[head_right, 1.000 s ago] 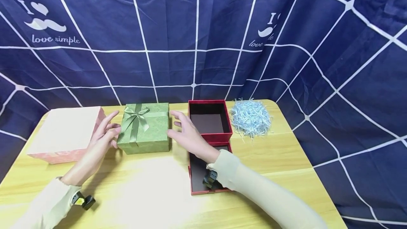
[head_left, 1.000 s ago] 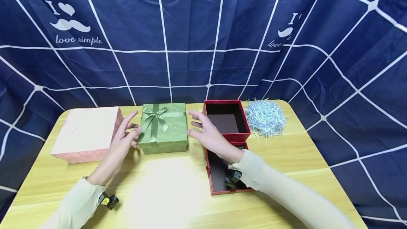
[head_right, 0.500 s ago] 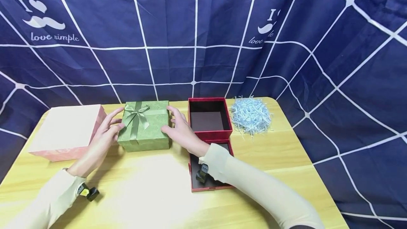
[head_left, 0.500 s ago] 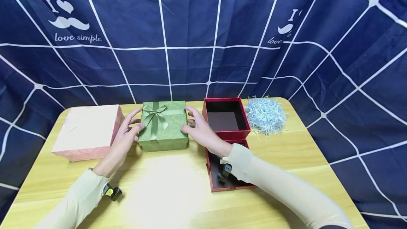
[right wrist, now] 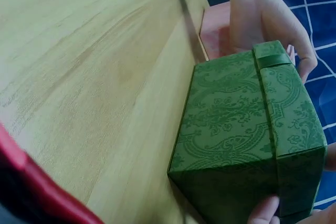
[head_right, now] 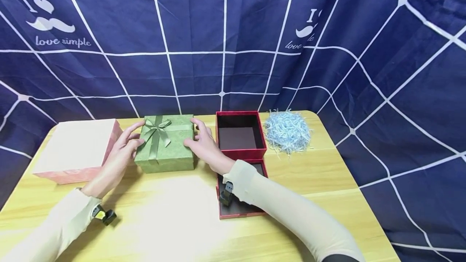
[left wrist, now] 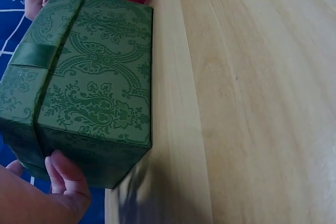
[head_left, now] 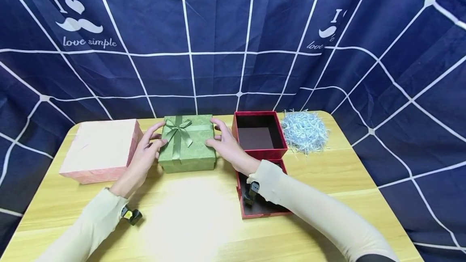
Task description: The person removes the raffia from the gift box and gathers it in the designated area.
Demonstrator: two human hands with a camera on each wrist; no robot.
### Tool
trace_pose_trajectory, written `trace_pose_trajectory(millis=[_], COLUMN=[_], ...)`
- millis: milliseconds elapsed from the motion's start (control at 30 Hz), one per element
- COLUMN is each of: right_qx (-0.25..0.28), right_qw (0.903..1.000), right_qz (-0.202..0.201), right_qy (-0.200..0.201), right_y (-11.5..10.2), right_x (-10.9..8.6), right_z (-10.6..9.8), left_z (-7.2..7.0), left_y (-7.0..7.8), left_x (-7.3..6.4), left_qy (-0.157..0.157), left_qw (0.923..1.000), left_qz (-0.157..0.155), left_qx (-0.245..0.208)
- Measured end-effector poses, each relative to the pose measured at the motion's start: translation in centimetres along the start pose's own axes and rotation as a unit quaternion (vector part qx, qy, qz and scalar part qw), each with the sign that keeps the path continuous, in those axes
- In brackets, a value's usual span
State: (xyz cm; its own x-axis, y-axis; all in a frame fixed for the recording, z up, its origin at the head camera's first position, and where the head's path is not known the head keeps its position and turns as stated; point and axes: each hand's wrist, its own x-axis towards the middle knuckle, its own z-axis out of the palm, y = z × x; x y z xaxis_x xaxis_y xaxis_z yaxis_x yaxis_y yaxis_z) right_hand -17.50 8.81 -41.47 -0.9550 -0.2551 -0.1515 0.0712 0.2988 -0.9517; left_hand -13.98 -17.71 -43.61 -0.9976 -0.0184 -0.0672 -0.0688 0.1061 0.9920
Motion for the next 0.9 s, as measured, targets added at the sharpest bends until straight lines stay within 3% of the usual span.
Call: trace_pose_trajectory(millis=[900], right_qx=[0.074], right_qw=[0.9972], right_qz=[-0.009], right_qy=[-0.008], right_y=[0.05], right_x=[0.23], right_z=[0.06], left_z=[0.37], left_y=[-0.19], left_x=[0.61], left_qy=[0.014], left_qw=[0.9992], left_qz=[0.035], left_qx=[-0.010])
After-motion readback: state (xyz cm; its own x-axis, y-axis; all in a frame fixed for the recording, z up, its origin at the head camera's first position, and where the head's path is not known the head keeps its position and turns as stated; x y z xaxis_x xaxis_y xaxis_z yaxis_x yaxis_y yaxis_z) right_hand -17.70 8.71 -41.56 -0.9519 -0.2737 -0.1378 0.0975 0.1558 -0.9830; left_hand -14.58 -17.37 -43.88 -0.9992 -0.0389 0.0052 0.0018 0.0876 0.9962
